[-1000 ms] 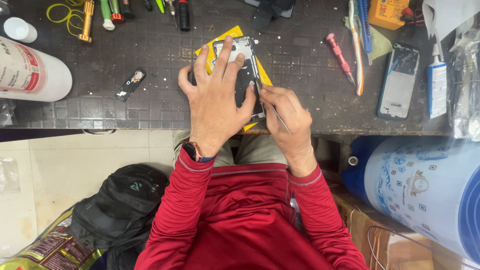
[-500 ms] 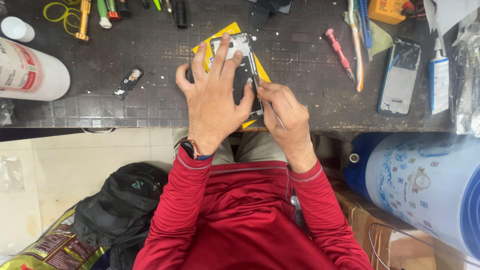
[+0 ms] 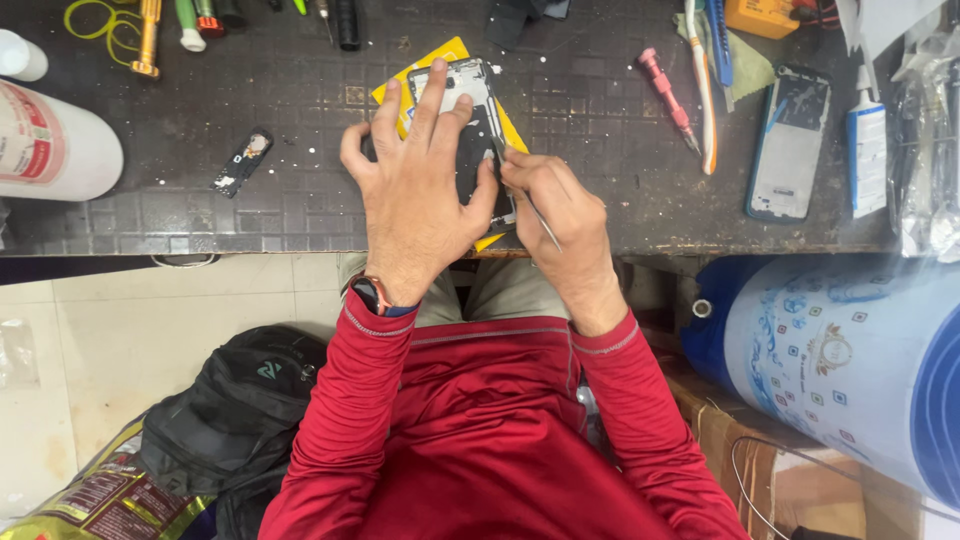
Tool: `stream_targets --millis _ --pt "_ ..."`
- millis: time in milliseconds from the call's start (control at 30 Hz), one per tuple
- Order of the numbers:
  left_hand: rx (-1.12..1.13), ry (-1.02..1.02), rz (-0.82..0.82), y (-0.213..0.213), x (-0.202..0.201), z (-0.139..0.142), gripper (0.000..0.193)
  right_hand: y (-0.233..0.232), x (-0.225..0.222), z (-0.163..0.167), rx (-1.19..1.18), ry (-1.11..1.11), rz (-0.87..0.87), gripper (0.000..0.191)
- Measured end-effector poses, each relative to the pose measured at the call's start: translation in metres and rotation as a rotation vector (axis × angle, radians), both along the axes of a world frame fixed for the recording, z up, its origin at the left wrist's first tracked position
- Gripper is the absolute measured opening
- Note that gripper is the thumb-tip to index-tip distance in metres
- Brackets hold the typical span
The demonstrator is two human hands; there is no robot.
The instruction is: The person uses a metal spudger to pry and separate the screen assembly from the phone frame while holding the device steady on a yellow mat. The person repeatedly works along the edges to release adhesive and then uses tweezers to remove small components from the interior.
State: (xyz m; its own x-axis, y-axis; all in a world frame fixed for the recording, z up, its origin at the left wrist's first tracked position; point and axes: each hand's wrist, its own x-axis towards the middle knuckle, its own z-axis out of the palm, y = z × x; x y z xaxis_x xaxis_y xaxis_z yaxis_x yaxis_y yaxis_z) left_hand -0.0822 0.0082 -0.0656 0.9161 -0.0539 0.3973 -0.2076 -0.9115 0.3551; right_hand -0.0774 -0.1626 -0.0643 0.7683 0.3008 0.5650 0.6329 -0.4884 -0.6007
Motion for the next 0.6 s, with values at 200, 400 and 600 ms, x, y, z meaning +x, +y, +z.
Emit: stream_targets --millis 200,400,600 --pt "-0.007 0.010 0.005 0.0022 -0.0022 0.0036 0.054 0.0035 -0.0074 0.0039 0.012 -0.003 -0.026 0.022" --pt "-0.012 -0.023 0.001 0.0058 0.0011 0.0013 0.054 0.0055 0.0002 0.0009 0.004 0.008 -0.010 0.021" --pt "-0.016 0.006 -0.006 0.0045 0.0024 0.0016 0.056 0.0028 -0.0032 0.0028 0.002 0.020 -0.007 0.022"
